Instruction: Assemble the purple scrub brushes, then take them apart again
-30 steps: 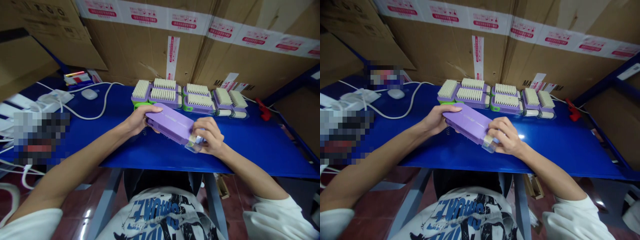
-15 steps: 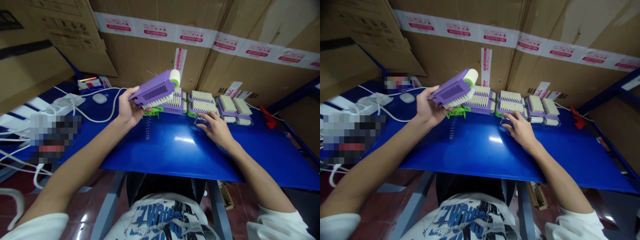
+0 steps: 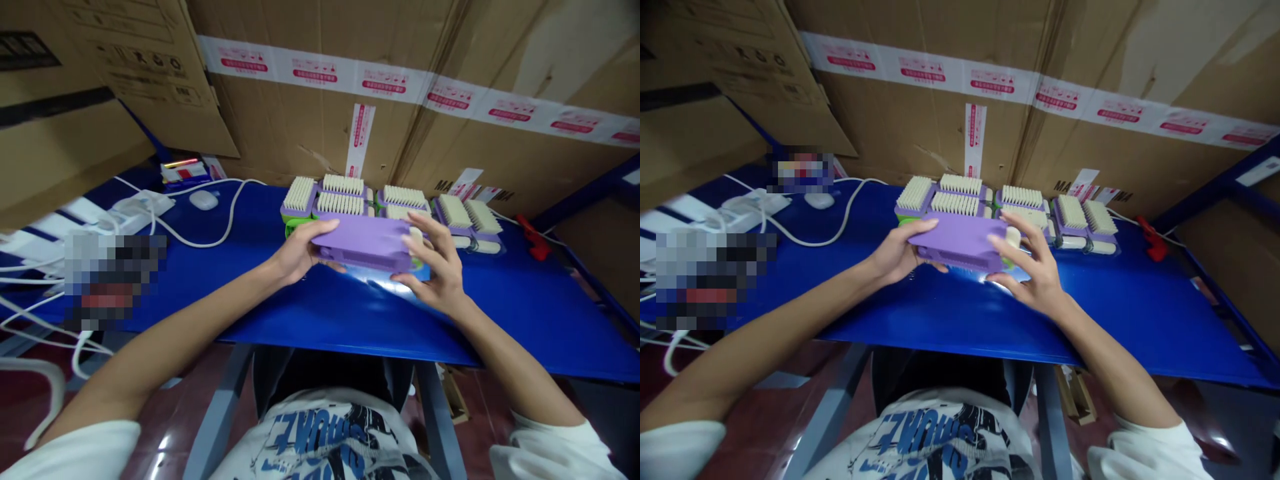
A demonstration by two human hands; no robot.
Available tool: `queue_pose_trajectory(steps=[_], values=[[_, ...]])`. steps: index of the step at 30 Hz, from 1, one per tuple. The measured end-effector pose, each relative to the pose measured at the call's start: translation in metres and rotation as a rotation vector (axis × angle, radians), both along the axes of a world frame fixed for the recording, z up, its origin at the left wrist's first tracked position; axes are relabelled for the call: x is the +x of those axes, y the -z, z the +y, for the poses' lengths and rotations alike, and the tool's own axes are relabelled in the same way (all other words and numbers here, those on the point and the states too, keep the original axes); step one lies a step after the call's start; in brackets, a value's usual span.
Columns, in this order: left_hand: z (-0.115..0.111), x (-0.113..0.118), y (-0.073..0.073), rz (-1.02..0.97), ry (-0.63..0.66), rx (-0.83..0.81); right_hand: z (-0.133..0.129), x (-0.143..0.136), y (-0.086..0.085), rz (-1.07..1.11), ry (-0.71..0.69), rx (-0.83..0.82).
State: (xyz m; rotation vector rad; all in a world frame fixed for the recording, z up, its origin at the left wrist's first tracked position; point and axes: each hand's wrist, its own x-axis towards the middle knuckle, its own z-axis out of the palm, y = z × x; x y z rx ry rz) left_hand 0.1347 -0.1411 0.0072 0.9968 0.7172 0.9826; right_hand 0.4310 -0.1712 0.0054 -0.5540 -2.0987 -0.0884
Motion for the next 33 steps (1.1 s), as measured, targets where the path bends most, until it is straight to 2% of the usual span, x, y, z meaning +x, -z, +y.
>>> queue_pose_trajectory(steps=[2, 4, 5, 6, 9, 10, 11, 13, 15, 19, 22, 27, 33], values=[[-0.008, 0.006, 0.003, 0.005, 0.192, -0.045, -0.010, -0.004, -0.007, 0.023, -0.057, 0.027], [-0.011, 0.009, 0.006, 0.045, 0.280, -0.012, -0.017, -0.004, -0.017, 0.090, -0.085, -0.009], [-0.011, 0.009, 0.008, 0.085, 0.239, 0.060, -0.019, -0.003, -0.025, 0.126, -0.076, -0.051], [-0.011, 0.008, 0.009, 0.136, 0.139, 0.172, -0.021, -0.002, -0.035, 0.147, -0.048, -0.106], [-0.008, 0.004, 0.011, 0.265, -0.285, 0.677, -0.020, -0.004, -0.072, 0.058, 0.065, -0.288], [-0.007, 0.002, 0.010, 0.279, -0.374, 0.865, -0.018, -0.009, -0.084, -0.018, 0.092, -0.321], [-0.007, 0.001, 0.009, 0.275, -0.425, 1.041, -0.014, -0.015, -0.095, -0.102, 0.112, -0.344], [-0.009, 0.000, 0.006, 0.248, -0.445, 1.313, -0.007, -0.031, -0.110, -0.268, 0.135, -0.362], [-0.011, 0.001, 0.003, 0.268, -0.447, 1.471, 0.001, -0.047, -0.115, -0.412, 0.171, -0.389], [-0.009, 0.000, 0.000, 0.406, -0.470, 1.594, 0.010, -0.063, -0.110, -0.572, 0.228, -0.435], [-0.007, -0.002, -0.001, 0.413, -0.481, 1.610, 0.012, -0.062, -0.107, -0.599, 0.179, -0.427], [-0.012, -0.003, -0.006, 0.417, -0.493, 1.641, 0.007, -0.062, -0.109, -0.557, 0.134, -0.449], [-0.011, -0.008, -0.019, 0.427, -0.408, 1.640, -0.004, -0.076, -0.105, -0.432, 0.159, -0.468]])
